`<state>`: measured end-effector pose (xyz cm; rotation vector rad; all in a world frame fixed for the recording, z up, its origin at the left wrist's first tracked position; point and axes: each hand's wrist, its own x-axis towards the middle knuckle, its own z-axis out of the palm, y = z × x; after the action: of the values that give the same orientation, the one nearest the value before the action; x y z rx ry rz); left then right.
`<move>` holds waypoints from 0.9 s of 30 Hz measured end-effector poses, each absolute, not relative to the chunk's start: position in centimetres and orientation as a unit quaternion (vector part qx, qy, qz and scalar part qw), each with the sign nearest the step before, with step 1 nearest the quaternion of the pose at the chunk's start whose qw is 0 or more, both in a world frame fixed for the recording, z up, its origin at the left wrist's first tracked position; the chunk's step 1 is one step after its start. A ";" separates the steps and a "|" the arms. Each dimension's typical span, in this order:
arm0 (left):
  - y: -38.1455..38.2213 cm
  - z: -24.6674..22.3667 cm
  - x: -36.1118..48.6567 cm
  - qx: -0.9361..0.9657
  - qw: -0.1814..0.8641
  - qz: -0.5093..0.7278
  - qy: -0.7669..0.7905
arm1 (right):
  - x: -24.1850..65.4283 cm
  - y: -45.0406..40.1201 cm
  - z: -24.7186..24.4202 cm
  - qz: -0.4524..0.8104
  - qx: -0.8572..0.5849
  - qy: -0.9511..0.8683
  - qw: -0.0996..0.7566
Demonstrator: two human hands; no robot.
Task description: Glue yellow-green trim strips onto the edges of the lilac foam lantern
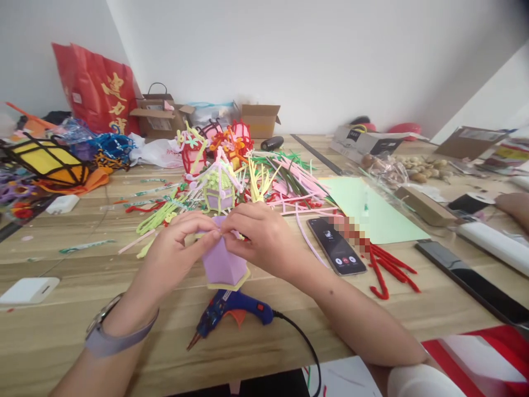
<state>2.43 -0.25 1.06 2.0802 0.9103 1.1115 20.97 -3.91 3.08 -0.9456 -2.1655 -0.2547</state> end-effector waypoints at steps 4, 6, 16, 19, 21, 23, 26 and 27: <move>-0.3 1.1 2.5 0.788 0.314 0.419 0.324 | 21.2 -3.9 3.1 -0.046 -0.362 -0.843 0.395; -0.3 1.1 2.6 0.791 0.311 0.417 0.322 | 21.3 -3.9 3.0 -0.027 -0.350 -0.842 0.409; -0.4 0.7 2.7 0.769 0.346 0.403 0.356 | 21.8 -3.4 3.0 -0.022 -0.365 -0.845 0.389; -0.4 0.4 2.7 0.757 0.361 0.402 0.366 | 22.0 -3.1 2.9 -0.062 -0.367 -0.856 0.360; -0.4 0.2 2.7 0.751 0.364 0.401 0.378 | 22.0 -3.0 2.8 -0.083 -0.370 -0.859 0.343; -0.6 0.2 2.7 0.752 0.361 0.397 0.383 | 21.9 -3.1 2.6 -0.097 -0.373 -0.861 0.333; -0.8 0.4 2.7 0.765 0.353 0.386 0.375 | 21.8 -3.1 2.5 -0.100 -0.380 -0.857 0.333; -0.8 0.5 2.8 0.766 0.353 0.385 0.375 | 21.8 -3.1 2.6 -0.097 -0.384 -0.853 0.340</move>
<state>2.76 -0.80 0.47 1.9800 0.9695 0.9965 21.75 -3.15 2.60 -0.9990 -2.2208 -0.2514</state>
